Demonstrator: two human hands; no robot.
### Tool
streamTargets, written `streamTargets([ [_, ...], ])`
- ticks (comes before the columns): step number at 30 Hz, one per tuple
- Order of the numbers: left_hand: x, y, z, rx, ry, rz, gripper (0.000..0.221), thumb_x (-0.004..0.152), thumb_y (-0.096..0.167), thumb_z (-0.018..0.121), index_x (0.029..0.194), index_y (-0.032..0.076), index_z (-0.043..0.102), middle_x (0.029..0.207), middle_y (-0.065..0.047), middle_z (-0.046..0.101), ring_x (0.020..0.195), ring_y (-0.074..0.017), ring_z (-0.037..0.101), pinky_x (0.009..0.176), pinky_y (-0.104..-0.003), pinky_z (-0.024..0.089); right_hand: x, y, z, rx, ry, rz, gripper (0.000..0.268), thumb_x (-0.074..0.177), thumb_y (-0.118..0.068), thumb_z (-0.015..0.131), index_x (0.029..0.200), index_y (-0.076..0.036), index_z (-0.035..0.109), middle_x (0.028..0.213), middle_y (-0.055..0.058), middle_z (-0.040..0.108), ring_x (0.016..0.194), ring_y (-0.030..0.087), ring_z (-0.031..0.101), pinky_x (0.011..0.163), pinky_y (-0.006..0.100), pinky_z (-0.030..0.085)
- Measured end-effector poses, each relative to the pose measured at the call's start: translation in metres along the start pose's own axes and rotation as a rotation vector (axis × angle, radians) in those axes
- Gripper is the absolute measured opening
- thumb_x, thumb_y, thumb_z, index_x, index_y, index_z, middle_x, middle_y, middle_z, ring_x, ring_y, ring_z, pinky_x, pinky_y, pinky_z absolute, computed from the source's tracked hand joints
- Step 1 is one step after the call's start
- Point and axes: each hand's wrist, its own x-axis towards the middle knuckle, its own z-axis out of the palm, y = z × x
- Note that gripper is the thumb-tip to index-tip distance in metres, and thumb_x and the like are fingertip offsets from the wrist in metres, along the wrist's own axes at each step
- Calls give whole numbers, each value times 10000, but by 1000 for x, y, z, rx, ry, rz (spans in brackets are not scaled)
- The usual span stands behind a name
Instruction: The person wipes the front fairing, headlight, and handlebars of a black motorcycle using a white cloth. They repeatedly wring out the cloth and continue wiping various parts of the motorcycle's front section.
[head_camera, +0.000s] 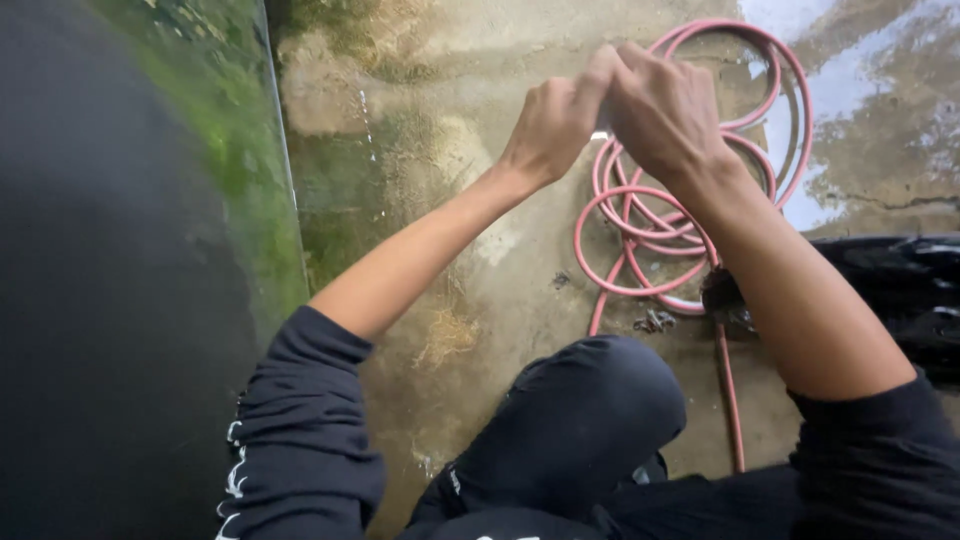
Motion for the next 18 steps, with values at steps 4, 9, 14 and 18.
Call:
streamTargets([
  [4,-18,34,1,174,-89,33,642,739,727,236,661,121,434,486,26,369,404,-87,374,398,-248,290,-6,2,-11,34,-38,39,342,1058,-64,493,1398,-89,457,725,67,578,463,198,490,372,326,436],
  [9,-15,-6,2,425,-162,347,812,827,675,422,1175,-58,446,895,-222,648,734,-303,691,642,-383,586,-11,5,-24,236,-273,-20,781,804,90,518,1517,-91,257,840,181,621,556,365,599,430,463,459],
  [14,-11,-16,-7,388,-381,340,428,948,375,482,909,-35,599,506,-64,548,311,-101,410,266,-275,348,-11,-3,-28,461,-464,182,812,738,113,602,1456,-100,288,794,157,646,626,357,626,495,465,496],
  [18,-28,21,-17,-224,-254,-156,705,814,594,438,1072,-20,671,471,50,366,333,-55,270,306,-191,204,-38,19,-13,207,2,41,1330,750,-253,985,1572,-147,-56,1567,266,38,1147,429,578,931,568,573],
])
